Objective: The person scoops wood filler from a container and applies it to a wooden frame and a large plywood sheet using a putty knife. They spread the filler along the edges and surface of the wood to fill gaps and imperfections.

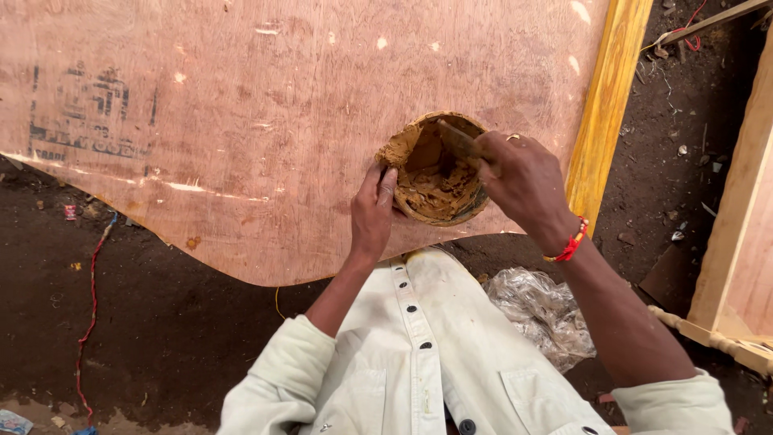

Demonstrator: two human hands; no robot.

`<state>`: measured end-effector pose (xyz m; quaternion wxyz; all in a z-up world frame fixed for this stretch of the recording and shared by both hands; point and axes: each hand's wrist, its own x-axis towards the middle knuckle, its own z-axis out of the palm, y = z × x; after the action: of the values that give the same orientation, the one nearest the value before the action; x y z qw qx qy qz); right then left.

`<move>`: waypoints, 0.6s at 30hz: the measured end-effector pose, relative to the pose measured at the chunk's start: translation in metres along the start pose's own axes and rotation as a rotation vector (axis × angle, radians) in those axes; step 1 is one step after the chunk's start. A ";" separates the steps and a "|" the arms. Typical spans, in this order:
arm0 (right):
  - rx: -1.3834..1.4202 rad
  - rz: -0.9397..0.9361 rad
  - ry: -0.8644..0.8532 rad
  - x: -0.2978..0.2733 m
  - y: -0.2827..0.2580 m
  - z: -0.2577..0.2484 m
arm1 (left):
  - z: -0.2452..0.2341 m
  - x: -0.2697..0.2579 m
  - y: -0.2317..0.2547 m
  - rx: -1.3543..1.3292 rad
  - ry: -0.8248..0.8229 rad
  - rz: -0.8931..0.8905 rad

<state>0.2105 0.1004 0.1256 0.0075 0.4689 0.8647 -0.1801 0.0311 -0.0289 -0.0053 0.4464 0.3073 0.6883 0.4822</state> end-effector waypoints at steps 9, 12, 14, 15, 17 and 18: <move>0.169 -0.026 0.089 -0.004 0.013 0.004 | -0.008 -0.002 0.031 0.571 0.142 0.611; 0.040 -0.077 0.106 -0.006 0.020 0.006 | -0.013 -0.014 0.034 0.594 0.052 0.696; -0.053 -0.157 0.138 -0.002 0.024 0.012 | -0.015 -0.016 0.033 0.544 0.158 0.617; -0.084 -0.205 0.157 0.001 0.027 0.016 | -0.015 -0.015 0.032 0.449 0.129 0.476; -0.152 -0.310 0.173 0.010 0.029 0.027 | -0.013 -0.015 0.029 0.255 0.077 0.193; -0.188 -0.362 0.172 0.016 0.029 0.035 | -0.012 -0.016 0.027 0.194 0.018 0.094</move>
<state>0.2193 0.1165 0.0812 -0.0548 0.3167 0.9453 -0.0564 0.0262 -0.0377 0.0268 0.3852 0.3767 0.7205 0.4365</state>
